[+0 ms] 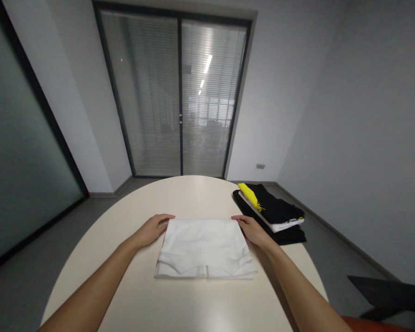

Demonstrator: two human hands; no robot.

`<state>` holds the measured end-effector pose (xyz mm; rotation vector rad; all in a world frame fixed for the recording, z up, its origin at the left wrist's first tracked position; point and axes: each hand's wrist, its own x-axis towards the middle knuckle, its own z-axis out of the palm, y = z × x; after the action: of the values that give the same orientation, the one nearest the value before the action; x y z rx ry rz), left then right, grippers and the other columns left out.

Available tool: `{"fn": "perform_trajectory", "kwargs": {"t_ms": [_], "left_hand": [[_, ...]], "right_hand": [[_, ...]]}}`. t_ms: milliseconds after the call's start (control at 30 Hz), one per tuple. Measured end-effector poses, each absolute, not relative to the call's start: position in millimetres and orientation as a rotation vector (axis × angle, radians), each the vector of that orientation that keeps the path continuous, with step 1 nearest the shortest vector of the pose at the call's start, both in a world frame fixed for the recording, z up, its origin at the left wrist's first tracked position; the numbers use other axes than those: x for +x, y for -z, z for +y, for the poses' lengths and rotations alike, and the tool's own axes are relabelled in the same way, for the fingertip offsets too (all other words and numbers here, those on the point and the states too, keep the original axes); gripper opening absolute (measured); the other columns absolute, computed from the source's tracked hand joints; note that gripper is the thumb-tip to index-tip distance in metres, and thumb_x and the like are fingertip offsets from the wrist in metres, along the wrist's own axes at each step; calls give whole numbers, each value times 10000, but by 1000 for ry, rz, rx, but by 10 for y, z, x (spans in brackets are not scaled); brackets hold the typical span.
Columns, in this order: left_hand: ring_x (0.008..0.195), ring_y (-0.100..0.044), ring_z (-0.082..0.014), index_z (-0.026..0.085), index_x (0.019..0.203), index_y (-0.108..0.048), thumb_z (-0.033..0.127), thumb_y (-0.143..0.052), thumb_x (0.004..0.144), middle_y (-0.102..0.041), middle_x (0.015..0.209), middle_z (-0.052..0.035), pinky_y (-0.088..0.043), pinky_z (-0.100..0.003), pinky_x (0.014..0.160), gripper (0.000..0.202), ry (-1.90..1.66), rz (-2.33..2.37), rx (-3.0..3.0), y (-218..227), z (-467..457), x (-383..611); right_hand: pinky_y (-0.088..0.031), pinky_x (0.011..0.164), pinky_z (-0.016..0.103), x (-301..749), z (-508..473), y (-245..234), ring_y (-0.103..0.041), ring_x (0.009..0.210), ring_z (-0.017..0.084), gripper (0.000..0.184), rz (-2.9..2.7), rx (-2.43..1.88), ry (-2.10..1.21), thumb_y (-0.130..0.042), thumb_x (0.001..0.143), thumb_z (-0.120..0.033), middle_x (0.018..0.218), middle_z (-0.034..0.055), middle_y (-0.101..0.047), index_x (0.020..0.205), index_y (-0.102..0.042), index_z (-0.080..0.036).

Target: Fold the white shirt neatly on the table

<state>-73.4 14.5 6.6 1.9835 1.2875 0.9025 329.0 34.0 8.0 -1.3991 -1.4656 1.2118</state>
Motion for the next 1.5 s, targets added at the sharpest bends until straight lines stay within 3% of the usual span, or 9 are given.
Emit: {"fn": "perform_trajectory", "kwargs": {"t_ms": [133, 267, 367, 533, 667, 867, 1133, 1300, 1500], "left_hand": [[1036, -649, -248, 148, 1138, -691, 382, -553, 863, -708, 1131, -109, -482, -348, 929, 386, -934, 1316, 1904, -15, 185, -743], [986, -652, -237, 163, 1067, -696, 375, -549, 870, -724, 1035, -85, -472, -328, 903, 324, -950, 1272, 1908, -42, 178, -731], [950, -648, -223, 171, 1044, -684, 397, -560, 874, -720, 999, -70, -464, -307, 875, 309, -978, 1231, 1874, -81, 163, -717], [850, -635, -194, 162, 991, -652, 431, -590, 853, -702, 925, -61, -468, -272, 760, 309, -1049, 1179, 1700, -131, 147, -679], [643, -571, -142, 148, 973, -643, 448, -648, 793, -663, 773, -28, -412, -221, 566, 350, -1094, 1178, 1504, -138, 152, -650], [583, -535, -107, 124, 1054, -668, 403, -737, 710, -645, 712, -11, -396, -200, 539, 448, -1081, 1156, 1264, -130, 164, -640], [518, -522, -90, 105, 892, -666, 228, -696, 668, -615, 609, 8, -373, -178, 493, 258, -1112, 1260, 1087, -205, 124, -515], [548, -556, -99, 110, 909, -677, 259, -693, 696, -643, 655, -4, -393, -175, 494, 261, -1139, 1315, 1047, -212, 118, -475], [703, -643, -128, 117, 1024, -675, 385, -795, 697, -711, 881, -67, -472, -189, 579, 440, -1146, 1336, 985, -248, 70, -467]], "right_hand": [[-472, 603, 256, 3340, 333, -66, -639, 729, 166, 408, -1519, -1318, -1285, -645, 817, -376, 983, 87, -718, 1153, -661, -147], [-498, 712, 289, 3403, 315, -93, -652, 831, 187, 499, -1644, -1229, -1261, -709, 779, -448, 1085, 103, -701, 1175, -651, -150], [-493, 776, 307, 3390, 300, -129, -649, 875, 204, 490, -1661, -1203, -1229, -737, 749, -484, 1012, 97, -710, 1094, -674, -142], [-463, 674, 274, 3313, 252, -198, -618, 748, 166, 449, -1590, -1138, -1250, -710, 764, -520, 872, 61, -692, 999, -644, -144], [-454, 673, 266, 3274, 206, -260, -604, 753, 150, 412, -1568, -1107, -1221, -713, 770, -482, 937, 55, -681, 1020, -636, -164], [-439, 657, 261, 3276, 217, -271, -615, 755, 159, 452, -1501, -1149, -1303, -780, 687, -410, 949, 76, -701, 1036, -674, -143], [-458, 674, 246, 3235, 230, -252, -630, 754, 156, 275, -1258, -1210, -1405, -754, 647, -256, 850, 46, -708, 897, -687, -162], [-476, 661, 249, 3127, 234, -283, -628, 724, 161, 199, -1069, -1276, -1473, -650, 699, -271, 765, 53, -684, 852, -674, -146], [-474, 614, 259, 3144, 218, -264, -616, 682, 159, 325, -1187, -1252, -1380, -741, 729, -372, 777, 42, -673, 958, -642, -163]]}}
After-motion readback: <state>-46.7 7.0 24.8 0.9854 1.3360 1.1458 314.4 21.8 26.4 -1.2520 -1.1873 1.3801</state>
